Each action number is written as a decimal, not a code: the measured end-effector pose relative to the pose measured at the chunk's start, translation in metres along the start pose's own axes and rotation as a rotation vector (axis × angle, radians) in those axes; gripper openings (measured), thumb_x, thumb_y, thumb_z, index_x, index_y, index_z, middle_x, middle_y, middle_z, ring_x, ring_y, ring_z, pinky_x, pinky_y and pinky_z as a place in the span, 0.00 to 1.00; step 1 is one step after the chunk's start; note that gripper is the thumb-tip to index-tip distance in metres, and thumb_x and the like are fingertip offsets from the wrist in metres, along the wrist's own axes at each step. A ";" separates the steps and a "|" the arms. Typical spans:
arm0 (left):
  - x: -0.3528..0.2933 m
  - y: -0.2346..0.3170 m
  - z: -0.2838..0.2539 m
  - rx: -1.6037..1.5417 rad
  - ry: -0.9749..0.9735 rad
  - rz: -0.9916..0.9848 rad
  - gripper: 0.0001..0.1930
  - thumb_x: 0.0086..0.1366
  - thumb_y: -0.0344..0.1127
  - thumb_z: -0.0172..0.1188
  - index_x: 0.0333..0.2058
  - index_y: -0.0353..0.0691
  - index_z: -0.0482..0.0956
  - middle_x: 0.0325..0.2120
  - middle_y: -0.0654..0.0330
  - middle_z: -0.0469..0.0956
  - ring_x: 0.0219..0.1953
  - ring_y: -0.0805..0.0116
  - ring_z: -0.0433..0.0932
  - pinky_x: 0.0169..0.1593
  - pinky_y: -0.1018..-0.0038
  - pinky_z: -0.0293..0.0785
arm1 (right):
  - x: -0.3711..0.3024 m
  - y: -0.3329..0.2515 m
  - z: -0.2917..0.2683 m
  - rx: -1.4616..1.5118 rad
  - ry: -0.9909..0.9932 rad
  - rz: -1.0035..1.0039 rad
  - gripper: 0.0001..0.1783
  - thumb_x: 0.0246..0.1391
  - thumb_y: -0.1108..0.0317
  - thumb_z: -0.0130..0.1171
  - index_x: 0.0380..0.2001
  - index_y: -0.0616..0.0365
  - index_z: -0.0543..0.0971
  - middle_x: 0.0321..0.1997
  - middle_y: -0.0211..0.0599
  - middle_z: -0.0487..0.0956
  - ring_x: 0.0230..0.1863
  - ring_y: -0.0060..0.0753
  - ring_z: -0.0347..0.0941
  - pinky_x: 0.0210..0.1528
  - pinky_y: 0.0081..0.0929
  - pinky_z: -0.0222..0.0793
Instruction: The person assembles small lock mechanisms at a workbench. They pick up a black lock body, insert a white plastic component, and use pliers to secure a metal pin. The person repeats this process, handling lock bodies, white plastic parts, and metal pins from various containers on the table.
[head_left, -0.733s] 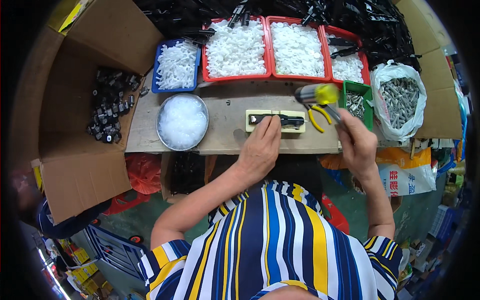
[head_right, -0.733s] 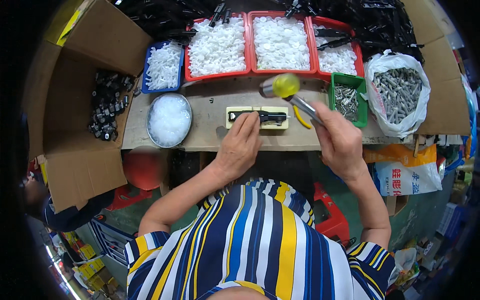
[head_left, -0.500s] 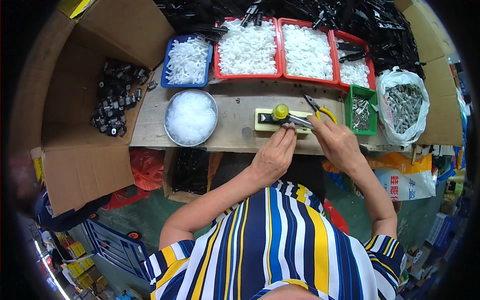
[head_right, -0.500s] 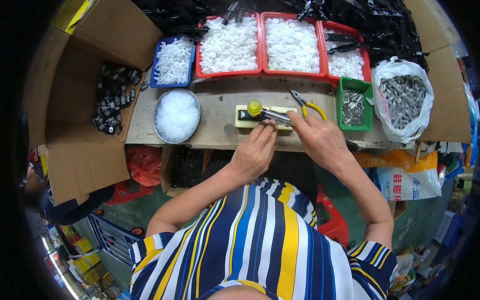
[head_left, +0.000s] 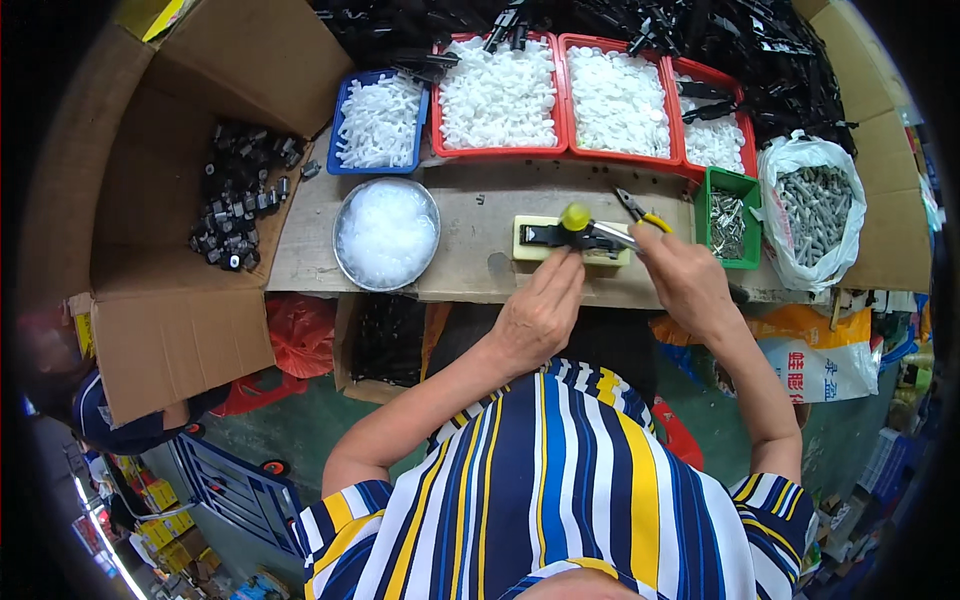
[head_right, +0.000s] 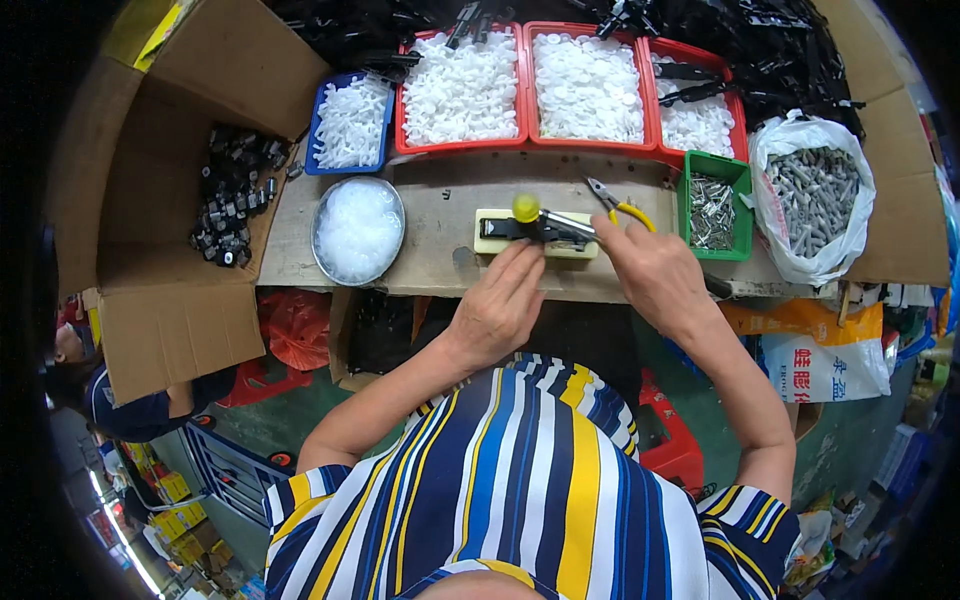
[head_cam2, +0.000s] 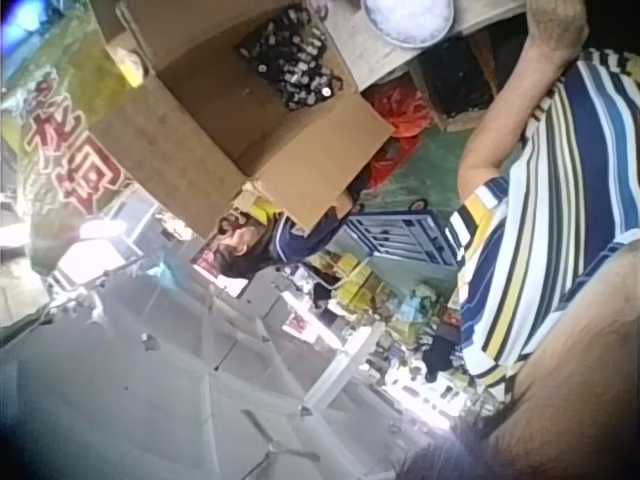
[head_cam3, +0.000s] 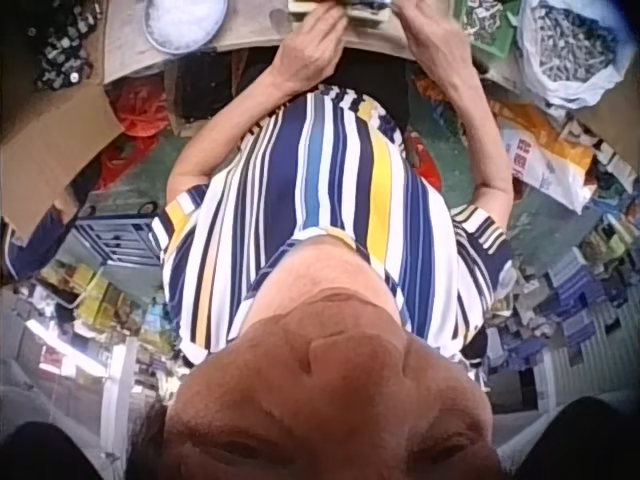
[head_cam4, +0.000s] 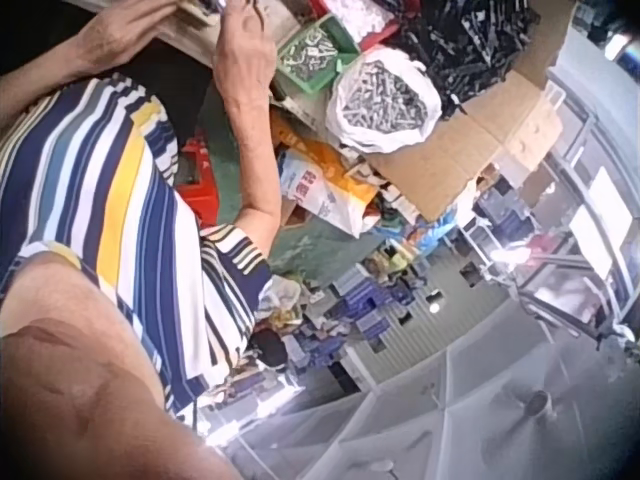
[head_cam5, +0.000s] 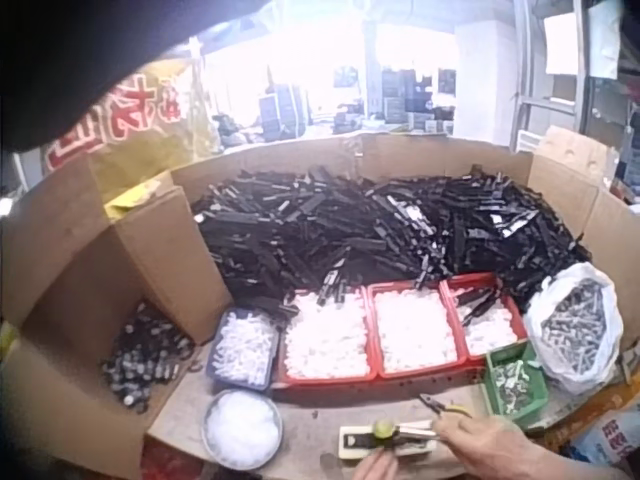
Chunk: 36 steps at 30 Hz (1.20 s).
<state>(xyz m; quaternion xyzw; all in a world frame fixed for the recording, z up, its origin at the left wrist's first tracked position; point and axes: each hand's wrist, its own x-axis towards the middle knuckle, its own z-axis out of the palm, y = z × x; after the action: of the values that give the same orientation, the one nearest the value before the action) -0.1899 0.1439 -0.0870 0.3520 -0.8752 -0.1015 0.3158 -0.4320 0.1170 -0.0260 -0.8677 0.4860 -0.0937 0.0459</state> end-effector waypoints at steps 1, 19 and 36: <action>-0.001 0.000 -0.002 -0.005 0.007 -0.012 0.21 0.54 0.23 0.64 0.47 0.19 0.75 0.51 0.40 0.74 0.58 0.44 0.73 0.62 0.62 0.71 | -0.003 0.002 0.004 0.118 0.083 0.020 0.23 0.56 0.76 0.62 0.56 0.56 0.76 0.30 0.44 0.78 0.25 0.48 0.76 0.28 0.41 0.71; 0.047 -0.015 -0.012 0.129 -0.072 -0.146 0.23 0.55 0.24 0.68 0.51 0.31 0.76 0.48 0.50 0.76 0.56 0.46 0.73 0.59 0.57 0.69 | -0.053 0.154 -0.067 0.090 0.527 0.504 0.09 0.58 0.72 0.61 0.40 0.66 0.80 0.35 0.45 0.75 0.34 0.45 0.74 0.39 0.35 0.68; 0.053 -0.026 -0.026 -0.999 0.106 -0.578 0.21 0.56 0.16 0.67 0.50 0.32 0.79 0.43 0.64 0.67 0.44 0.76 0.73 0.46 0.81 0.79 | -0.008 0.027 0.012 0.091 0.044 0.122 0.08 0.51 0.78 0.57 0.35 0.68 0.73 0.43 0.53 0.73 0.44 0.54 0.74 0.45 0.45 0.74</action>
<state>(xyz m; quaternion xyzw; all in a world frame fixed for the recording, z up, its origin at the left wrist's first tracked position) -0.1879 0.0897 -0.0514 0.3898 -0.5724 -0.5665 0.4466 -0.4561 0.1099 -0.0436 -0.8312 0.5341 -0.1318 0.0804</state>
